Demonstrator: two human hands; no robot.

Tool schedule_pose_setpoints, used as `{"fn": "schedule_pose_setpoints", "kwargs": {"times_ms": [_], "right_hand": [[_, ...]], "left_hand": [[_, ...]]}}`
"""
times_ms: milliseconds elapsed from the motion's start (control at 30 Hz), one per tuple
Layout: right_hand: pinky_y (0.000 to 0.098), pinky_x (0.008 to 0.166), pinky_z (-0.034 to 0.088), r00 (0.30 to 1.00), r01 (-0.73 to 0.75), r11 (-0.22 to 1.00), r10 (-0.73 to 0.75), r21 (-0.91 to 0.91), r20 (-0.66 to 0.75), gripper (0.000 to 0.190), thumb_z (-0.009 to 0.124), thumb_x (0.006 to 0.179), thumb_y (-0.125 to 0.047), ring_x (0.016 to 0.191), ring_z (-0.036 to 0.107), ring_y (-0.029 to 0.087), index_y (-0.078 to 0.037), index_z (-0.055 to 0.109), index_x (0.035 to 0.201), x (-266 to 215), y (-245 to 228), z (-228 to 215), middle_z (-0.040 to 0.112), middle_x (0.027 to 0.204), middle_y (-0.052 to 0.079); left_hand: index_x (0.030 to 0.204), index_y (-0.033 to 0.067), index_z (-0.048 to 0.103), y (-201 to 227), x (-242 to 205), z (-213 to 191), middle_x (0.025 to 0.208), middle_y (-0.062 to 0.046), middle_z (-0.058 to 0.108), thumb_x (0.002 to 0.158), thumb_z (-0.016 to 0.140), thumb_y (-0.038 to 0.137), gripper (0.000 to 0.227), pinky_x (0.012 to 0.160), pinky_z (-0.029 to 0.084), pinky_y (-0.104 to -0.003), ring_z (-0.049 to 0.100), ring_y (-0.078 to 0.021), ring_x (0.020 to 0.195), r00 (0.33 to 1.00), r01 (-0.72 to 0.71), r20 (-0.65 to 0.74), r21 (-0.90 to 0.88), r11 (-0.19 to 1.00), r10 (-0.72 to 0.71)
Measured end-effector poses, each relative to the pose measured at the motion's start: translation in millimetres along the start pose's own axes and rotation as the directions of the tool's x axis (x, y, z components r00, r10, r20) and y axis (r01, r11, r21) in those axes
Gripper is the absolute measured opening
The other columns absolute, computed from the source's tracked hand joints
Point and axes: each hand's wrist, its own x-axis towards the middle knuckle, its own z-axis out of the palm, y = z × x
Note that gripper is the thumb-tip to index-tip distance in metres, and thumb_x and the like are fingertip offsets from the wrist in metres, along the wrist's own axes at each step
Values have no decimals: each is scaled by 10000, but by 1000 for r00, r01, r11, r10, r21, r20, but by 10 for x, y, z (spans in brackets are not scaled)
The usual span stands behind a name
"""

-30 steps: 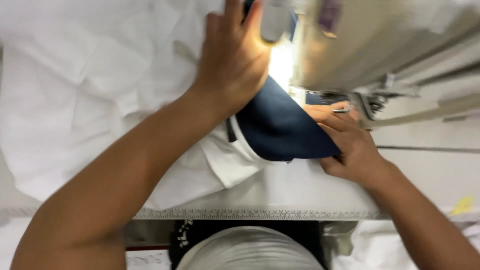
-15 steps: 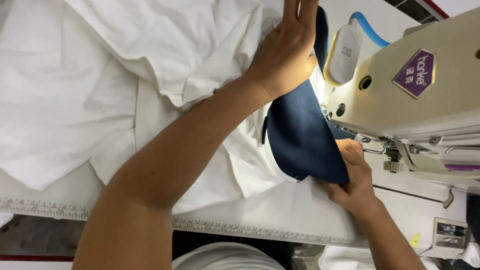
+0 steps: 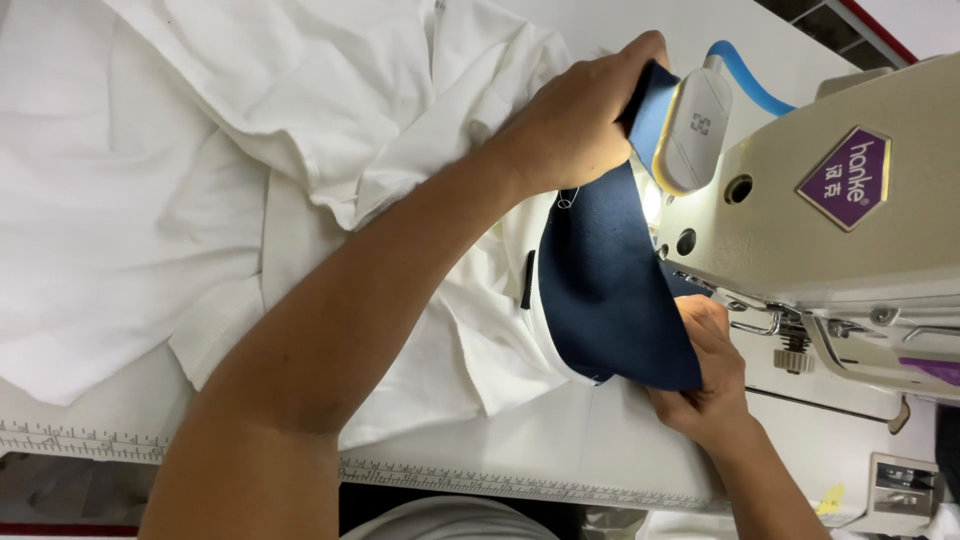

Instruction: Attaching a collar to a garment using an industrial sewing machine, including fabric alignment and thread trimming.

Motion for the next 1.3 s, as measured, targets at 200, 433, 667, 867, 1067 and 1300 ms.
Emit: {"fn": "schedule_pose_setpoints", "kwargs": {"times_ms": [200, 433, 667, 867, 1067, 1300], "right_hand": [[439, 1074, 384, 999, -37, 999, 37, -20, 9, 394, 570, 805, -47, 1062, 664, 287, 18, 663, 1183, -8, 3, -42, 698, 1205, 119], [459, 975, 413, 1000, 2, 1000, -2, 2, -5, 136, 564, 809, -21, 915, 614, 288, -20, 627, 929, -14, 63, -52, 647, 956, 85], [422, 822, 471, 992, 15, 997, -6, 75, -126, 194, 603, 803, -20, 846, 698, 339, -13, 752, 927, 157, -24, -126, 755, 939, 145], [446, 1031, 524, 999, -12, 997, 9, 73, 37, 363, 520, 915, -122, 1244, 675, 377, 11, 646, 1229, -2, 169, -379, 689, 1301, 163], [429, 1015, 553, 999, 2, 992, -7, 122, 37, 354, 471, 902, -40, 1251, 688, 397, 5, 658, 1199, -24, 235, -448, 692, 1273, 120], [413, 970, 567, 1000, 31, 996, -31, 88, 4, 282, 504, 925, -70, 1197, 713, 371, -1, 658, 1152, -83, 247, -529, 712, 1202, 95]], "left_hand": [[1080, 130, 541, 6, 39, 29, 952, -68, 700, 713, 759, 158, 428, 662, 499, -330, 671, -233, 854, 981, 52, 187, 24, 998, -55], [828, 182, 566, 161, -31, -107, 733, 25, 550, 638, 468, -76, 335, 588, 374, -287, 498, -145, 704, 988, 114, 134, -263, 958, -81], [785, 193, 508, 287, -34, -16, 704, 67, 504, 757, 529, 59, 139, 604, 398, -273, 460, -104, 681, 986, 156, 91, -231, 961, -138], [722, 176, 502, 435, 71, 98, 669, 92, 478, 791, 530, 45, 150, 579, 362, -280, 431, -76, 668, 984, 172, 92, -222, 960, -155], [662, 193, 358, 378, 134, 163, 634, 105, 338, 725, 490, -61, 293, 536, 262, -268, 310, -67, 615, 980, 150, 172, -331, 932, -97], [711, 172, 497, 521, 95, 148, 647, 98, 418, 695, 504, -89, 261, 541, 320, -257, 365, -69, 613, 984, 102, 172, -287, 953, -54]]}}
